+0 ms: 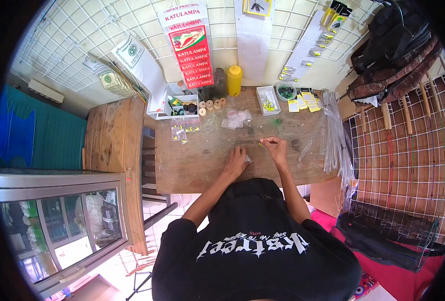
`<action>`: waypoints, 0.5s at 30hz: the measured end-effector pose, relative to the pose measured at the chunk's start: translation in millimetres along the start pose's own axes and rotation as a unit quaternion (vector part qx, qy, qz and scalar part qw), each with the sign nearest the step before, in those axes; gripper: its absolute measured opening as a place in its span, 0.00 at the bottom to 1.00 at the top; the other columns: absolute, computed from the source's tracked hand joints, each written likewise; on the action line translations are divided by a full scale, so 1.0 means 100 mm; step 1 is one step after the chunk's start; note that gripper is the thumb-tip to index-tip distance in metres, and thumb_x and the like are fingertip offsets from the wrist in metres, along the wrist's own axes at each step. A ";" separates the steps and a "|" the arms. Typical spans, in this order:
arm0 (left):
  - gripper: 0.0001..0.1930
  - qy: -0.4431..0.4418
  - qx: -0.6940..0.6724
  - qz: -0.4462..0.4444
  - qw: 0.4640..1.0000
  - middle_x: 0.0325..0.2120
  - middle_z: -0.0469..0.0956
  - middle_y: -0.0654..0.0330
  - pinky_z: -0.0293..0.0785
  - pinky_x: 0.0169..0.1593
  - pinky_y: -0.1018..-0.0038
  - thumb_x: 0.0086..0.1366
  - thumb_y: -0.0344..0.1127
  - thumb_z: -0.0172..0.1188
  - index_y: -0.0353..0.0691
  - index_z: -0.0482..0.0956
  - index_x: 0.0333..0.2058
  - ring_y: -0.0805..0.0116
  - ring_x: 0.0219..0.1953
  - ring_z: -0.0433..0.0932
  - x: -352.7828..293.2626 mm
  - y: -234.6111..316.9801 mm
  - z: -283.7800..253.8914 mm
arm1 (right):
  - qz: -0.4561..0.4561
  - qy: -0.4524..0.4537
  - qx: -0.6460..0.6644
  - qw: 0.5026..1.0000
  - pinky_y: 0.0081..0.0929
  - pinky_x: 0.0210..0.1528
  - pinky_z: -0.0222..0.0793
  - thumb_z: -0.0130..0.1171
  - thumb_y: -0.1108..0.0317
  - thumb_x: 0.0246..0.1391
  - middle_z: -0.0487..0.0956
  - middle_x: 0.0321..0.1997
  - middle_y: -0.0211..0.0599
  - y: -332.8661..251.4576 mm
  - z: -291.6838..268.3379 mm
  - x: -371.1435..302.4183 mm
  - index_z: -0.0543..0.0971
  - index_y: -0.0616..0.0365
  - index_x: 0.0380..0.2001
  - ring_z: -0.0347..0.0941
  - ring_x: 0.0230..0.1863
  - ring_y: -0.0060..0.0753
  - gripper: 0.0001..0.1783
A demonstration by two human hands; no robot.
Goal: The person is assembling and preparing fishing tackle, specifically small neon yellow lures or floats, at a workbench.
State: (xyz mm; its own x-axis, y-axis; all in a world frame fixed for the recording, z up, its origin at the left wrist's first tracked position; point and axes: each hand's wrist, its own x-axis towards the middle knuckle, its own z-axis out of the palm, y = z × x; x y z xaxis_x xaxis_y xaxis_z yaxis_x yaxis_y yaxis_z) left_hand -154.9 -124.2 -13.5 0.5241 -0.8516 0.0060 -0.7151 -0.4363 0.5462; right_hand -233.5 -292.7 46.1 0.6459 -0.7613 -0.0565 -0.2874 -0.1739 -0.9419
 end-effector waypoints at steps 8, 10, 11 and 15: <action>0.22 -0.031 -0.141 -0.004 0.990 0.41 0.71 0.46 0.73 0.43 0.61 0.53 0.35 0.66 0.33 0.68 0.43 0.48 0.41 0.74 0.17 -0.01 -0.09 | 0.042 -0.033 0.010 0.999 0.19 0.36 0.67 0.68 0.68 0.45 0.81 0.26 0.31 0.01 -0.14 -0.03 0.83 0.64 0.26 0.73 0.29 0.19 0.09; 0.19 -0.133 -0.238 -0.075 0.959 0.39 0.75 0.48 0.74 0.39 0.64 0.54 0.36 0.66 0.34 0.68 0.40 0.51 0.37 0.77 0.22 -0.11 -0.14 | 0.042 -0.044 0.028 0.998 0.19 0.35 0.67 0.68 0.68 0.45 0.81 0.26 0.31 0.02 -0.13 -0.05 0.83 0.64 0.26 0.73 0.29 0.19 0.09; 0.17 -0.101 -0.344 -0.103 0.928 0.38 0.76 0.51 0.74 0.37 0.66 0.57 0.37 0.64 0.37 0.67 0.39 0.56 0.33 0.78 0.19 -0.23 -0.13 | 0.037 -0.059 0.038 0.997 0.19 0.35 0.67 0.68 0.68 0.46 0.81 0.26 0.30 -0.04 -0.09 -0.07 0.83 0.64 0.26 0.72 0.29 0.18 0.09; 0.12 -0.069 -0.653 -0.201 0.727 0.39 0.77 0.56 0.73 0.32 0.72 0.64 0.38 0.59 0.43 0.65 0.38 0.70 0.32 0.78 0.24 -0.02 -0.41 | 0.044 -0.065 0.032 0.996 0.22 0.37 0.67 0.68 0.68 0.45 0.82 0.32 0.33 -0.12 -0.24 -0.14 0.84 0.62 0.26 0.74 0.34 0.20 0.08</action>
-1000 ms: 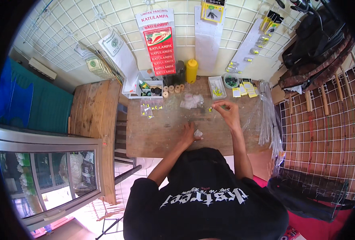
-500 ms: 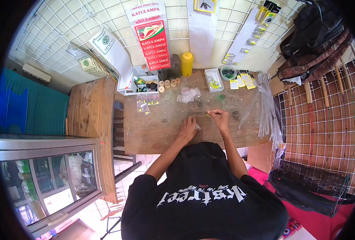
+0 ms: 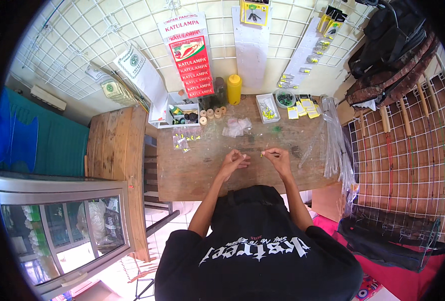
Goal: The person is assembling and preparing fishing tackle, specifically small neon yellow lures or floats, at a workbench.
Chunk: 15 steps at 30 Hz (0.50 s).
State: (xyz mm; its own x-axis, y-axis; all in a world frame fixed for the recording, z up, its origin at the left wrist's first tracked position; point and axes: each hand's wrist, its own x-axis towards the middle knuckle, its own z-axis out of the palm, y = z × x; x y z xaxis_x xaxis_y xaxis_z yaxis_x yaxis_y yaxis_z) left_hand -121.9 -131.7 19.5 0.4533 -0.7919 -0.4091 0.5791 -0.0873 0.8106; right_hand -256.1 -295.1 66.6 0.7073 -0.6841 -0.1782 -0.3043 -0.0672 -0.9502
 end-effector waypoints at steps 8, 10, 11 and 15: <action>0.10 -0.033 -0.004 0.108 0.994 0.35 0.74 0.65 0.65 0.36 0.81 0.65 0.38 0.58 0.44 0.66 0.38 0.80 0.32 0.69 -0.28 0.63 0.27 | -0.256 -0.114 -0.125 0.952 0.32 0.49 0.66 0.68 0.69 0.40 0.80 0.44 0.35 -0.89 -0.10 -0.21 0.83 0.54 0.26 0.73 0.47 0.37 0.06; 0.10 -0.044 0.013 0.133 0.990 0.33 0.72 0.67 0.64 0.36 0.82 0.65 0.39 0.58 0.44 0.67 0.38 0.81 0.32 0.67 -0.35 0.83 0.39 | -0.298 -0.123 -0.161 0.933 0.34 0.51 0.66 0.68 0.69 0.39 0.80 0.44 0.33 -1.20 -0.11 -0.29 0.83 0.55 0.26 0.72 0.47 0.38 0.07; 0.09 -0.058 0.012 0.149 0.987 0.31 0.71 0.69 0.63 0.35 0.82 0.65 0.39 0.57 0.44 0.67 0.38 0.81 0.32 0.66 -0.38 0.91 0.45 | -0.309 -0.125 -0.167 0.928 0.34 0.52 0.64 0.68 0.68 0.40 0.79 0.46 0.31 -1.29 -0.11 -0.33 0.83 0.55 0.26 0.70 0.48 0.38 0.07; 0.10 -0.118 -0.016 0.157 0.980 0.31 0.68 0.69 0.60 0.34 0.81 0.69 0.43 0.52 0.43 0.68 0.39 0.81 0.30 0.62 -0.44 1.10 0.55 | -0.335 -0.122 -0.183 0.916 0.36 0.53 0.62 0.68 0.68 0.40 0.77 0.48 0.30 -1.51 -0.16 -0.36 0.82 0.56 0.26 0.68 0.47 0.38 0.08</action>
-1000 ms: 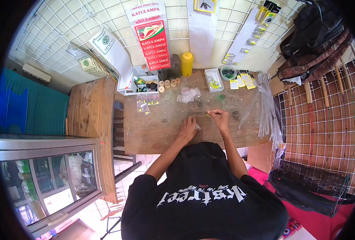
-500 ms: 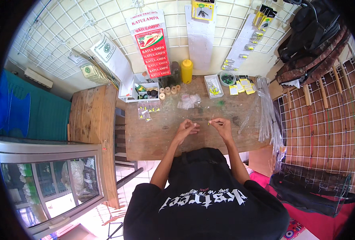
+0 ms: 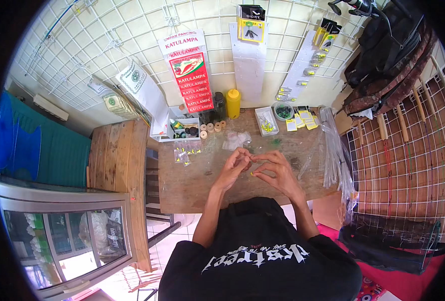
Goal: The person is assembling and preparing fishing tackle, specifically small neon yellow lures or floats, at a workbench.
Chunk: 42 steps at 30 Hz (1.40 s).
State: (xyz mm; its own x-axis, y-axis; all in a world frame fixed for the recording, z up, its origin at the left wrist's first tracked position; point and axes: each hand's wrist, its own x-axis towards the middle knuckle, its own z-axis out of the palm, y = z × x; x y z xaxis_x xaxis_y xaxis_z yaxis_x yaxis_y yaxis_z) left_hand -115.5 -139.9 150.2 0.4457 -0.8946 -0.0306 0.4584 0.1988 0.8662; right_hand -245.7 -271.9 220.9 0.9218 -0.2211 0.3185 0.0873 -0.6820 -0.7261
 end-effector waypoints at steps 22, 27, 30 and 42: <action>0.27 -0.036 0.029 0.016 0.999 0.43 0.68 0.67 0.60 0.44 0.80 0.68 0.48 0.50 0.42 0.63 0.61 0.78 0.42 0.64 -0.03 0.20 0.11 | -0.064 0.011 -0.074 0.995 0.35 0.52 0.63 0.68 0.67 0.39 0.75 0.50 0.27 -0.22 -0.12 -0.01 0.82 0.54 0.27 0.67 0.48 0.38 0.08; 0.26 -0.073 0.117 0.027 0.990 0.45 0.68 0.63 0.60 0.53 0.75 0.69 0.47 0.48 0.41 0.63 0.61 0.72 0.48 0.65 -0.04 0.28 0.15 | -0.060 -0.016 -0.111 0.992 0.35 0.50 0.63 0.67 0.65 0.41 0.75 0.48 0.28 -0.22 -0.10 0.00 0.81 0.55 0.27 0.67 0.48 0.36 0.09; 0.24 -0.107 0.166 0.040 0.979 0.46 0.69 0.62 0.58 0.57 0.74 0.70 0.45 0.48 0.41 0.64 0.60 0.72 0.49 0.65 -0.03 0.36 0.17 | -0.044 -0.051 -0.096 0.993 0.34 0.50 0.62 0.66 0.66 0.43 0.76 0.46 0.29 -0.22 -0.11 0.02 0.81 0.57 0.27 0.68 0.47 0.35 0.08; 0.29 -0.130 0.305 0.041 0.943 0.46 0.76 0.58 0.66 0.53 0.72 0.52 0.39 0.69 0.38 0.73 0.52 0.69 0.48 0.73 -0.04 0.37 0.05 | -0.093 -0.047 -0.154 0.983 0.29 0.36 0.68 0.63 0.67 0.45 0.79 0.39 0.27 -0.11 -0.07 -0.07 0.81 0.56 0.30 0.75 0.35 0.32 0.08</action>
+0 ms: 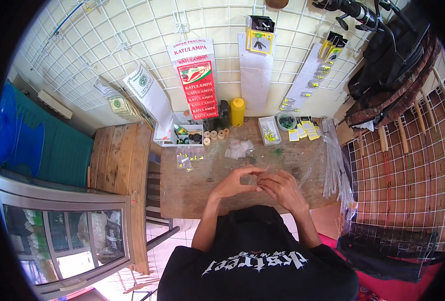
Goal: The person is assembling and preparing fishing tackle, specifically small neon yellow lures or floats, at a workbench.
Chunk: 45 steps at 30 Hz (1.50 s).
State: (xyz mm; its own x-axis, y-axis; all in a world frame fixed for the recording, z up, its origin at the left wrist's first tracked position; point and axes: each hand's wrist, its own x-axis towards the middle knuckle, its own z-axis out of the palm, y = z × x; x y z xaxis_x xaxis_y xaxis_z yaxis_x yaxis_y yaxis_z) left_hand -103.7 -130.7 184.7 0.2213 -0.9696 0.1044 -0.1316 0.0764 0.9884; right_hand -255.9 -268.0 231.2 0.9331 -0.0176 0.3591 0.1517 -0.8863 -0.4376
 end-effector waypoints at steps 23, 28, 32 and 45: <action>0.20 -0.004 -0.031 -0.033 0.999 0.33 0.80 0.60 0.71 0.42 0.75 0.48 0.34 0.71 0.37 0.81 0.41 0.74 0.36 0.76 0.01 0.16 -0.06 | -0.001 -0.125 0.067 0.990 0.34 0.41 0.73 0.64 0.62 0.46 0.77 0.49 0.32 -0.01 -0.10 -0.04 0.82 0.54 0.31 0.77 0.43 0.39 0.10; 0.19 0.024 0.032 -0.006 0.999 0.32 0.81 0.59 0.72 0.41 0.74 0.48 0.33 0.70 0.37 0.81 0.41 0.72 0.34 0.78 0.00 0.22 -0.10 | -0.010 -0.155 0.065 0.986 0.35 0.39 0.73 0.64 0.62 0.46 0.76 0.50 0.33 -0.09 -0.23 0.06 0.82 0.55 0.31 0.77 0.42 0.40 0.10; 0.18 0.052 0.158 0.045 0.985 0.33 0.81 0.58 0.73 0.41 0.73 0.47 0.31 0.69 0.37 0.81 0.40 0.69 0.34 0.79 0.01 0.25 -0.16 | 0.015 -0.179 0.058 0.982 0.35 0.38 0.72 0.63 0.63 0.46 0.76 0.50 0.32 -0.11 -0.29 0.09 0.81 0.56 0.30 0.77 0.41 0.40 0.10; 0.18 0.117 -0.145 0.019 0.982 0.39 0.80 0.57 0.72 0.48 0.74 0.49 0.24 0.69 0.33 0.79 0.41 0.71 0.44 0.76 0.13 0.04 -0.10 | 0.072 0.058 0.261 0.961 0.19 0.27 0.66 0.68 0.76 0.40 0.79 0.44 0.40 -0.11 -0.78 0.49 0.83 0.59 0.26 0.73 0.31 0.21 0.06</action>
State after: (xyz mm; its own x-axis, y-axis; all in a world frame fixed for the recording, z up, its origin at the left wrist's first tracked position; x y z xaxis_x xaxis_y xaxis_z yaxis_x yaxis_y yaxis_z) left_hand -91.5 -140.4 191.2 0.4418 -0.8874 0.1317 0.1292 0.2082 0.9695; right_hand -237.3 -295.5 317.7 0.9186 -0.2014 0.3399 0.1948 -0.5176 -0.8331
